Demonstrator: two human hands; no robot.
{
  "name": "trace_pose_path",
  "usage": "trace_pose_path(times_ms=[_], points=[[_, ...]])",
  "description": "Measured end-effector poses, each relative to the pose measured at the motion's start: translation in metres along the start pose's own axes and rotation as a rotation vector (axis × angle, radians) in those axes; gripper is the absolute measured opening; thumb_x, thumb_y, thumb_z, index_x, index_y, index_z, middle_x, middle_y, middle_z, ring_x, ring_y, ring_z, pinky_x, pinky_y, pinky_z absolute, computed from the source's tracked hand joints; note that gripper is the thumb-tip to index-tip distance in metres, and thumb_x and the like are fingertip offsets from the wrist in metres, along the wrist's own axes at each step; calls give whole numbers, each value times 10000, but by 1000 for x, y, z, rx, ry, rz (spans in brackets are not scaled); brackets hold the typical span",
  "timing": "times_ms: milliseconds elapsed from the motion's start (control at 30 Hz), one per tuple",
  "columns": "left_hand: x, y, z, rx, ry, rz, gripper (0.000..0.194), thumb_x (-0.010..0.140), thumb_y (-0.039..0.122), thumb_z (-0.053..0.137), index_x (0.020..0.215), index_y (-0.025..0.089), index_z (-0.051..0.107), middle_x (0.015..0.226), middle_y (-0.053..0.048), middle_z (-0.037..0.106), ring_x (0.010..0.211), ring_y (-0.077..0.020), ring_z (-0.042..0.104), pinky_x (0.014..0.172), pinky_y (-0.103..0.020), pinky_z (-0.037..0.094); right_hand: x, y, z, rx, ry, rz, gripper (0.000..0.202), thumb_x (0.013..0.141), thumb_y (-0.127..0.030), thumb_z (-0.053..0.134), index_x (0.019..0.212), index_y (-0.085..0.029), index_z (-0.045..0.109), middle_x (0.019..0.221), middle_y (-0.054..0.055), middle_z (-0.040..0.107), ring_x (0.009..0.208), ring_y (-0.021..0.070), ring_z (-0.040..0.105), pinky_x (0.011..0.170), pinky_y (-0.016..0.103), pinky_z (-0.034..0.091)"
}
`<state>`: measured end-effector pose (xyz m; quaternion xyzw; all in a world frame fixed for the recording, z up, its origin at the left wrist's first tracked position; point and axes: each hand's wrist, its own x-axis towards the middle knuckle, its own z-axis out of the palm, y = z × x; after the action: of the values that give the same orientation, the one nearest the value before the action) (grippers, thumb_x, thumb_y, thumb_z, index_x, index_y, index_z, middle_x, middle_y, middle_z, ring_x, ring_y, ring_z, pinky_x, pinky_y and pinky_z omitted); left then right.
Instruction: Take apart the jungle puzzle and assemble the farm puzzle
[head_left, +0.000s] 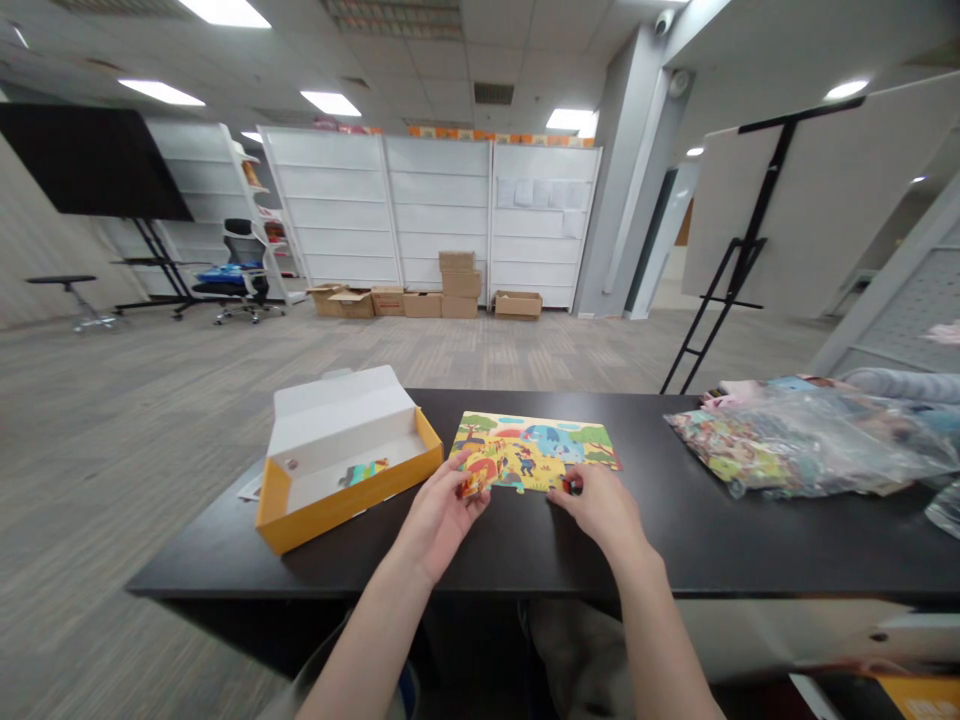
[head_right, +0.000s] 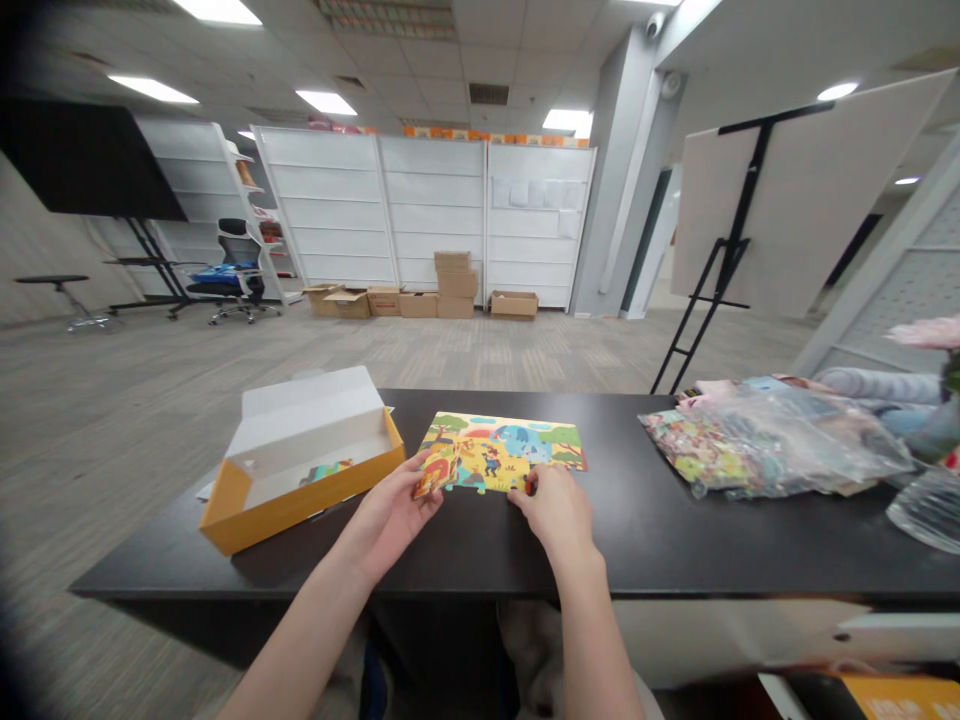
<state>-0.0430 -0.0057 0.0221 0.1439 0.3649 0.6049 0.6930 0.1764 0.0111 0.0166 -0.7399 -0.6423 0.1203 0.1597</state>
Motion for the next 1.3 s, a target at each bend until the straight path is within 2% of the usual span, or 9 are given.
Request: trace_pose_path(times_ms=[133,300,400,633,800,933,1067,1233,1300], points=[[-3,7,-1,-96,14,-63,208,933,56,515,1112,138,580,939,-95,676,654,-115,636,522,-200,537,8,2,1,22,-31,20,176,827,-378,691,874,-209,707,1020,79,745,933,246,686,635,291,358],[-5,9,-1,-96,53,-39,212,930,32,501,1086,149,583,884,-69,648,629,-111,615,448,-167,451,16,9,9,50,-10,4,159,761,-358,691,791,-210,642,873,69,736,787,229,666,590,291,336],[-5,10,0,-101,59,-44,191,929,30,496,1048,154,581,868,-62,641,613,-109,605,445,-170,448,20,16,15,139,3,-28,144,734,-296,684,801,-209,591,805,50,715,738,205,643,609,285,362],[-3,6,-2,-121,60,-85,192,914,25,510,1048,148,571,854,-70,649,614,-114,608,459,-176,464,30,31,15,371,-25,-72,240,745,-189,633,983,-179,614,736,-8,652,668,159,594,659,275,406],[-4,1,0,-100,30,-93,178,917,30,506,1038,144,570,843,-66,648,598,-105,596,472,-179,465,35,36,8,430,-130,-117,417,751,-151,601,1166,-133,650,656,-43,568,609,139,537,644,267,400],[-4,-1,0,-67,17,-84,209,900,24,521,1063,145,569,862,-61,647,596,-94,581,491,-184,469,40,36,5,443,-200,-96,493,730,-175,628,1218,-102,634,600,-60,508,573,133,497,592,262,370],[-2,-2,-3,-42,24,-70,313,861,-4,510,1128,150,560,922,-72,655,603,-89,576,516,-195,478,40,38,8,621,-212,-17,519,708,-245,644,1212,-129,594,629,-63,504,529,110,431,515,242,329],[0,-5,-3,-20,43,-58,383,825,-7,521,1169,158,545,957,-88,661,605,-96,573,522,-206,476,37,47,11,835,-211,-135,601,637,-361,743,1196,-203,588,759,-35,574,555,97,472,460,210,319],[0,-5,-2,-16,49,-55,398,817,-4,524,1177,164,540,945,-85,661,603,-98,572,528,-209,480,36,50,11,884,-184,-136,607,633,-387,757,1190,-205,600,777,-24,589,557,102,499,443,209,334]])
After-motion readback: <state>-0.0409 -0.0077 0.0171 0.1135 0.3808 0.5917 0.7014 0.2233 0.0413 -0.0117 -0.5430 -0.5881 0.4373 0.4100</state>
